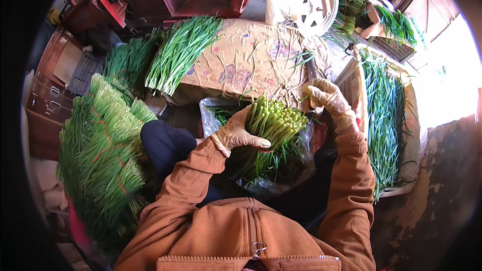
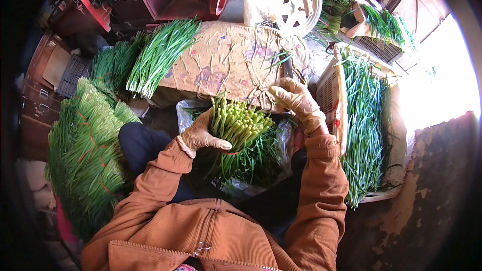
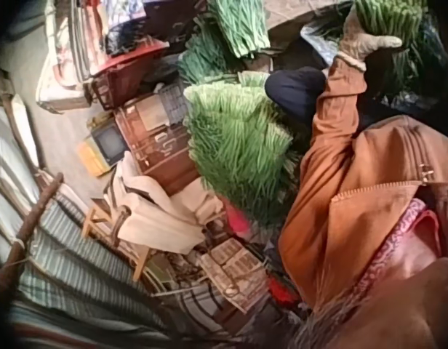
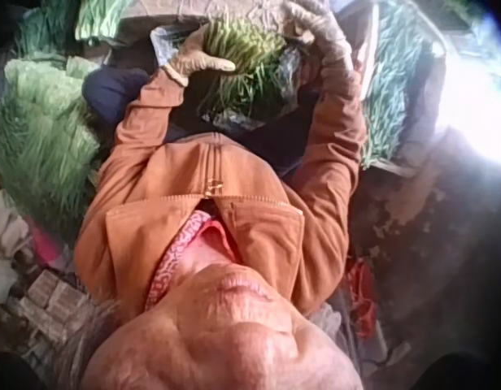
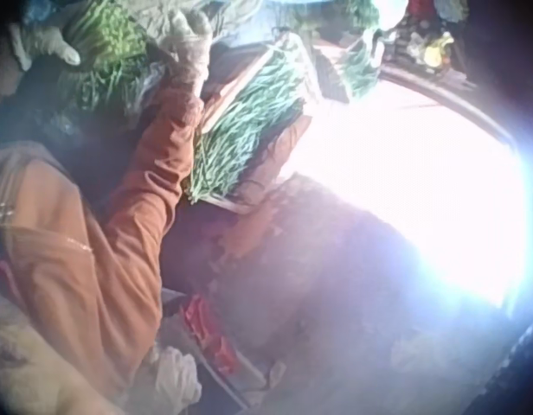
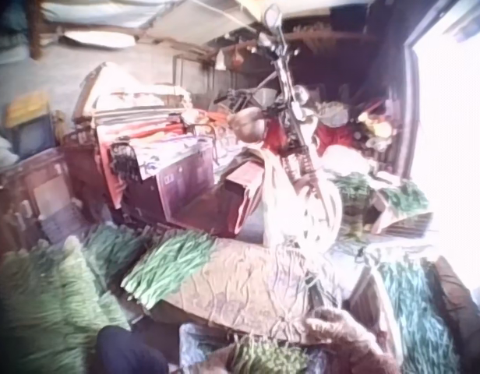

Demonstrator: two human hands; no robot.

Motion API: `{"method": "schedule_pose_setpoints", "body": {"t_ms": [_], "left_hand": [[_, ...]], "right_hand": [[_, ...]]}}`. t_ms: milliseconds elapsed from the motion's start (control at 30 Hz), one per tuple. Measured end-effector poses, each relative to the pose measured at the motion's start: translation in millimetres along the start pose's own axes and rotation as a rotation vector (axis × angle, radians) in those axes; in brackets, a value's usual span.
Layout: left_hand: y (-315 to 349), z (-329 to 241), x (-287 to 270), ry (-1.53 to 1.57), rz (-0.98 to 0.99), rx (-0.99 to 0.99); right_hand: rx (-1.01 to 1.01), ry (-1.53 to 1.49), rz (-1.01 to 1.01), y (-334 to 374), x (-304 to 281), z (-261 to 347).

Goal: The person gathers green onions from a plastic bag, aligns them into bundles, and ties them with red rubber bands. The person places the finished bundles on a nearby table and continues the process with additional onions.

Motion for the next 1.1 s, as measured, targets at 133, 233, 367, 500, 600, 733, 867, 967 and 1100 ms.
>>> {"method": "schedule_pose_setpoints", "body": {"t_ms": [133,233,367,500,600,733,867,967,1100], "left_hand": [[-6,-2,7,-0.094,0.009,-0.068],[-11,3,10,-0.046,0.034,-0.052],[-8,8,11,0.019,-0.022,-0.092],[-5,10,12,-0.058,0.064,-0.091],[0,5,19,-0.037,0.022,-0.168],[8,13,7,-0.01,0.041,-0.085],[8,8,-5,0.076,-0.017,-0.03],[5,9,-17,0.031,-0.024,-0.015],[0,5,-25,0.06,-0.069,-0.014]], "right_hand": [[-0.173,0.025,0.31,32,51,54],[-0.27,0.303,0.378,35,77,56],[-0.216,0.297,0.209,43,73,51],[-0.212,0.341,0.079,37,70,38],[-0.554,0.763,-0.246,37,60,43],[-0.558,0.855,-0.599,19,9,33],[-0.143,-0.032,-0.219,9,-28,-29],[0.072,0.016,-0.067,12,-24,-39],[-0.053,-0.194,0.105,17,-4,-22]]}}
Point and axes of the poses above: each hand's wrist, its own y-axis away from the middle knuckle, its own x-axis out of the palm, z = x × y, the point moved 4 cm from there along -y, towards the middle knuckle, and after that the axes turned 12 degrees about x, right-handed, at the moved point
